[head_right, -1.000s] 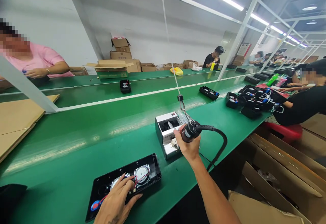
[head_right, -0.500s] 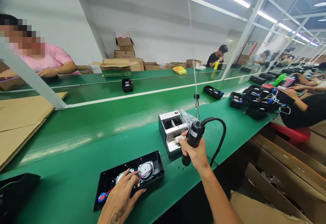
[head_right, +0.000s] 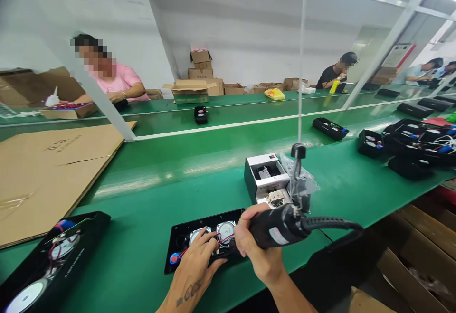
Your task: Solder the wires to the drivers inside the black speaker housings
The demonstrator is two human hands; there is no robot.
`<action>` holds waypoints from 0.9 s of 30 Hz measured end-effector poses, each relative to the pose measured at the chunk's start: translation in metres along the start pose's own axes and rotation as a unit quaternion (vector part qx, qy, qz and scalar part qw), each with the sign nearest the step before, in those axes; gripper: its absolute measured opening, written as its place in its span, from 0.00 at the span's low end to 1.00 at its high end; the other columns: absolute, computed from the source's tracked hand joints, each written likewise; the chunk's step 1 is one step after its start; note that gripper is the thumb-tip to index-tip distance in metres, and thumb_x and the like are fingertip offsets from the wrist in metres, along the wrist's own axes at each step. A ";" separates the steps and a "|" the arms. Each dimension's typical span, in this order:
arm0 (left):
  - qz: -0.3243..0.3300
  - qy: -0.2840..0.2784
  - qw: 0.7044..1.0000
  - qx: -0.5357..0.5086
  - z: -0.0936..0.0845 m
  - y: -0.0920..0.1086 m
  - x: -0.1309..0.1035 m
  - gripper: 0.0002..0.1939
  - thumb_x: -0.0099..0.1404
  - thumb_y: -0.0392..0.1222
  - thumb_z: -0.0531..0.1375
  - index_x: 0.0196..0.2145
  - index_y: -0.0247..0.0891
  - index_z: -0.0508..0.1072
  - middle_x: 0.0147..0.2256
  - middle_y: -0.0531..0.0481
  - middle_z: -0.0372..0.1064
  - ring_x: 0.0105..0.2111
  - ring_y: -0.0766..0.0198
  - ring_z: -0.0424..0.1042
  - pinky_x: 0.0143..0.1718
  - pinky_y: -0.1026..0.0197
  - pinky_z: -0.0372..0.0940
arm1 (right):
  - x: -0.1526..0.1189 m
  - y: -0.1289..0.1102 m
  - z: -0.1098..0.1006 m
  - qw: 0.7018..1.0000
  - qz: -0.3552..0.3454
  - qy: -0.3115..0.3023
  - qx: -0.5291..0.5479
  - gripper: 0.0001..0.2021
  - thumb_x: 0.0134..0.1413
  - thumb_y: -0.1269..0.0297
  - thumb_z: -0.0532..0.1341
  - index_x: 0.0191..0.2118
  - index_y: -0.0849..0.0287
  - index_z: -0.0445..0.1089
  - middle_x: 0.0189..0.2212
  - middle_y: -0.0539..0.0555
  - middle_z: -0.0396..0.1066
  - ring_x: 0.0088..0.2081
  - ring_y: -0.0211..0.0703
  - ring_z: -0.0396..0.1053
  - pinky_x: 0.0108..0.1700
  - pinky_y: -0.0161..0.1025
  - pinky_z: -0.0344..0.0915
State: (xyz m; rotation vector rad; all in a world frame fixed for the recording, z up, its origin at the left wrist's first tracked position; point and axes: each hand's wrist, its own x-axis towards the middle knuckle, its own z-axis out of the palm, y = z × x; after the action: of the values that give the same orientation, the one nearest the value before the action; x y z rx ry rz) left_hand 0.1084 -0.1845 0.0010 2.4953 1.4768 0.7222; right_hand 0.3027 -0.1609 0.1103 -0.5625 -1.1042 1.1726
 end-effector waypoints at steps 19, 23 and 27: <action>0.020 0.013 1.000 -0.003 0.002 -0.002 0.000 0.18 0.63 0.35 0.70 0.45 0.43 0.66 0.38 0.50 0.81 0.52 0.50 0.81 0.62 0.33 0.73 | 0.003 0.024 0.009 0.999 0.045 -0.009 -0.013 0.09 0.64 0.62 0.67 0.43 0.51 0.66 0.22 0.39 0.62 0.18 0.28 0.58 0.23 0.30 0.59; 0.030 0.033 0.999 0.003 0.001 0.000 0.002 0.21 0.61 0.34 0.71 0.44 0.43 0.64 0.36 0.52 0.81 0.50 0.49 0.82 0.59 0.32 0.75 | 0.003 0.023 0.009 0.998 0.054 -0.004 -0.014 0.08 0.64 0.62 0.67 0.43 0.51 0.66 0.22 0.39 0.62 0.19 0.28 0.59 0.24 0.30 0.59; 0.014 0.034 0.999 0.008 0.000 0.004 0.003 0.21 0.60 0.32 0.71 0.42 0.44 0.64 0.35 0.52 0.81 0.49 0.49 0.82 0.59 0.31 0.75 | 0.004 0.025 0.007 0.999 0.046 -0.014 -0.010 0.08 0.64 0.63 0.66 0.44 0.51 0.66 0.22 0.40 0.62 0.19 0.27 0.59 0.23 0.30 0.59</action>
State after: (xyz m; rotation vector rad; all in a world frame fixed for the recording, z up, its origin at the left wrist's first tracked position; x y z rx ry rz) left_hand 0.1130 -0.1838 0.0032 2.5319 1.4776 0.8100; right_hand 0.2858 -0.1498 0.0943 -0.6201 -1.1255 1.2531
